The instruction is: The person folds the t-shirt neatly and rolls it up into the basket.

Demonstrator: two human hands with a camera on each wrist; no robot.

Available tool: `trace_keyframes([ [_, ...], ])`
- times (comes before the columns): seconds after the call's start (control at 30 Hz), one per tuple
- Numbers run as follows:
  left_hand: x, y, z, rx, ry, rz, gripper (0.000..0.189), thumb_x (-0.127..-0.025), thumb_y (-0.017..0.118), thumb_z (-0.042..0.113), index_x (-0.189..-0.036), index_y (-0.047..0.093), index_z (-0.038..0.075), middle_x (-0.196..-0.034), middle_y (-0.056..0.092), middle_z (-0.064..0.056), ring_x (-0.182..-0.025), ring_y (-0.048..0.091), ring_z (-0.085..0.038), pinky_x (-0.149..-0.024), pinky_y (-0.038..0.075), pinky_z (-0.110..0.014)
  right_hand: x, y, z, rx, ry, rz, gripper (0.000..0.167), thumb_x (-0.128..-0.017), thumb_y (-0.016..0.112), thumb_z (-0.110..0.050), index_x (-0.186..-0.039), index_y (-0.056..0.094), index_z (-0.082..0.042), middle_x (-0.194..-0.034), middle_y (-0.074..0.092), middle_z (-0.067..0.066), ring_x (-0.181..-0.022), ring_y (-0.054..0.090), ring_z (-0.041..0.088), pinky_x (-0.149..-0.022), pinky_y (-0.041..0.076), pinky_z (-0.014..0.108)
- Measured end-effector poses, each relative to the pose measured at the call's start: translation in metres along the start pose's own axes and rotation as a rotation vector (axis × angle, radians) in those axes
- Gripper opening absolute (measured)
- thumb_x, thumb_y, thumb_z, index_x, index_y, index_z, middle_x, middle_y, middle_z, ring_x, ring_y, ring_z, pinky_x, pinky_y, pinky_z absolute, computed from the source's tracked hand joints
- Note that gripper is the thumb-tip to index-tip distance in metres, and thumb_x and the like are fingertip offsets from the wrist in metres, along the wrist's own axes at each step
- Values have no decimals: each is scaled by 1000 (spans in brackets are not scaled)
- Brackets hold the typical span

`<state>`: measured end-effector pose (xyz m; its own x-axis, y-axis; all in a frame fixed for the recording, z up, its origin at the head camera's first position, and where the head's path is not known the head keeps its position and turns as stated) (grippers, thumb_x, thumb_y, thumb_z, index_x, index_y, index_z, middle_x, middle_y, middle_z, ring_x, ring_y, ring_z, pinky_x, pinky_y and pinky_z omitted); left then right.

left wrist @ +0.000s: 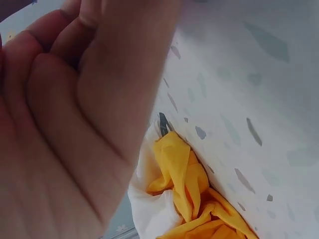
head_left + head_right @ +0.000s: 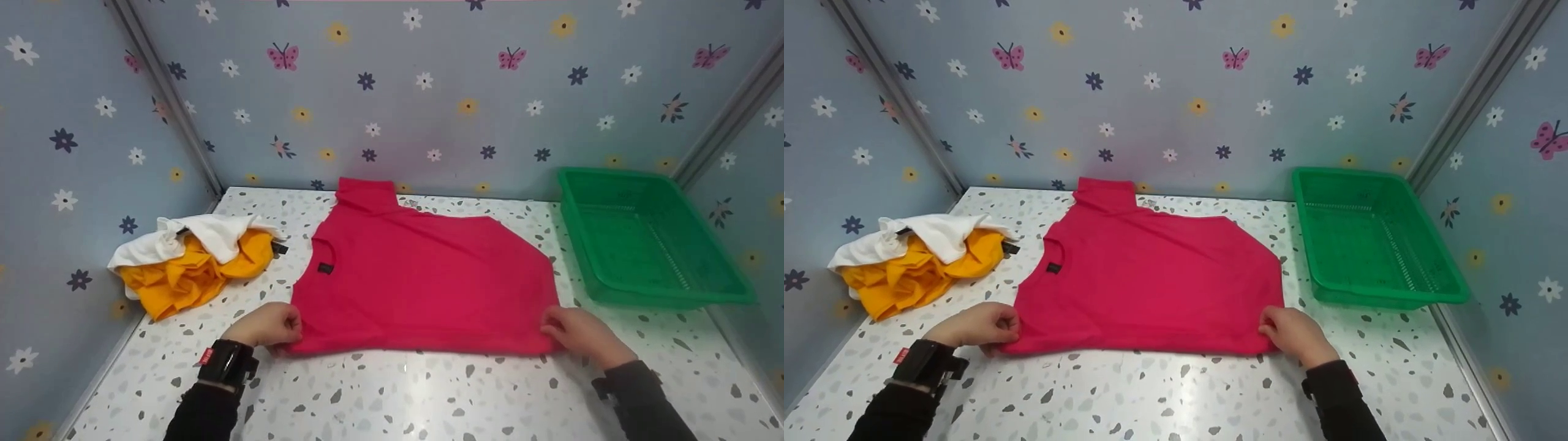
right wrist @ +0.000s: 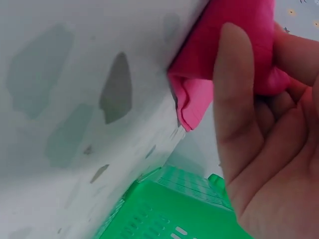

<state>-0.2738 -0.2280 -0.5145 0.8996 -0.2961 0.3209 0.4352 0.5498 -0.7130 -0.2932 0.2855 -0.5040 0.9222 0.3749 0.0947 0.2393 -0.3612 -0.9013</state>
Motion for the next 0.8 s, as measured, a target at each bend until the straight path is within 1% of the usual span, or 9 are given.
trace_keyframes([
  [0.1,-1,-9,-1,-58,-28,56,22,-82,76,13,-73,56,9,-66,55,-1,-53,56,-16,-51,48,-31,-4,-2,-1,35,-3,-16,11,-89,73,-16,-88,63,-13,-72,54,-5,-66,51,14,-63,47,34],
  [0.2,-2,-21,2,-133,-36,137,28,-81,79,20,-72,54,10,-64,52,0,-56,51,-17,-53,43,-31,-11,-9,-3,44,-6,-4,10,-89,74,-17,-88,65,-12,-74,57,-5,-68,52,15,-64,47,35],
  [0.23,-3,-24,5,-157,-28,168,29,-80,80,21,-73,54,10,-64,52,0,-58,50,-18,-55,41,-32,-14,-12,-3,44,-11,5,10,-89,74,-16,-89,65,-11,-75,57,-4,-69,52,16,-65,48,35],
  [0.3,-4,-29,11,-199,-2,225,29,-79,81,22,-74,55,9,-66,51,-1,-62,48,-19,-57,40,-34,-21,-19,-3,28,5,29,10,-89,73,-16,-90,65,-10,-76,58,-2,-70,53,17,-65,48,36],
  [0.37,-7,-30,16,-228,19,273,29,-78,82,21,-76,56,8,-68,52,-2,-65,48,-20,-59,41,-36,-30,-28,-2,20,18,66,11,-89,73,-15,-93,65,-7,-79,59,0,-72,54,20,-67,49,38],
  [0.5,-15,-25,24,-270,51,327,26,-77,83,20,-82,61,6,-73,53,-3,-70,50,-22,-65,44,-40,-48,-45,0,2,37,159,19,-91,69,-13,-102,65,1,-88,63,12,-79,57,29,-75,51,48],
  [0.63,-23,-15,28,-282,73,341,25,-77,83,17,-86,64,5,-75,55,-4,-74,52,-25,-72,46,-43,-64,-57,4,-20,49,257,26,-94,64,-10,-111,62,10,-100,63,25,-91,59,40,-84,49,56],
  [0.7,-25,-10,30,-282,87,335,25,-78,83,16,-90,66,2,-79,57,-6,-77,54,-27,-77,47,-44,-72,-60,9,-20,66,289,30,-94,61,-9,-114,60,13,-105,62,30,-97,58,45,-87,47,58],
  [0.8,-27,-4,32,-288,92,339,30,-78,82,15,-99,68,-1,-90,64,-11,-88,60,-32,-87,49,-47,-83,-59,18,-8,102,303,35,-94,59,-10,-119,56,16,-111,60,34,-104,56,49,-92,44,59],
])
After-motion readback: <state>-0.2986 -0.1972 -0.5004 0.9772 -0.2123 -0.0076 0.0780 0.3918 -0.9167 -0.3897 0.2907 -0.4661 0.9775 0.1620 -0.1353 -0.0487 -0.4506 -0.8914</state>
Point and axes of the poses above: each hand's wrist, its own x-axis away from the middle knuckle, its own y-axis out of the palm, z = x × y, the point moved 9 cm from there along -x, towards the middle knuckle
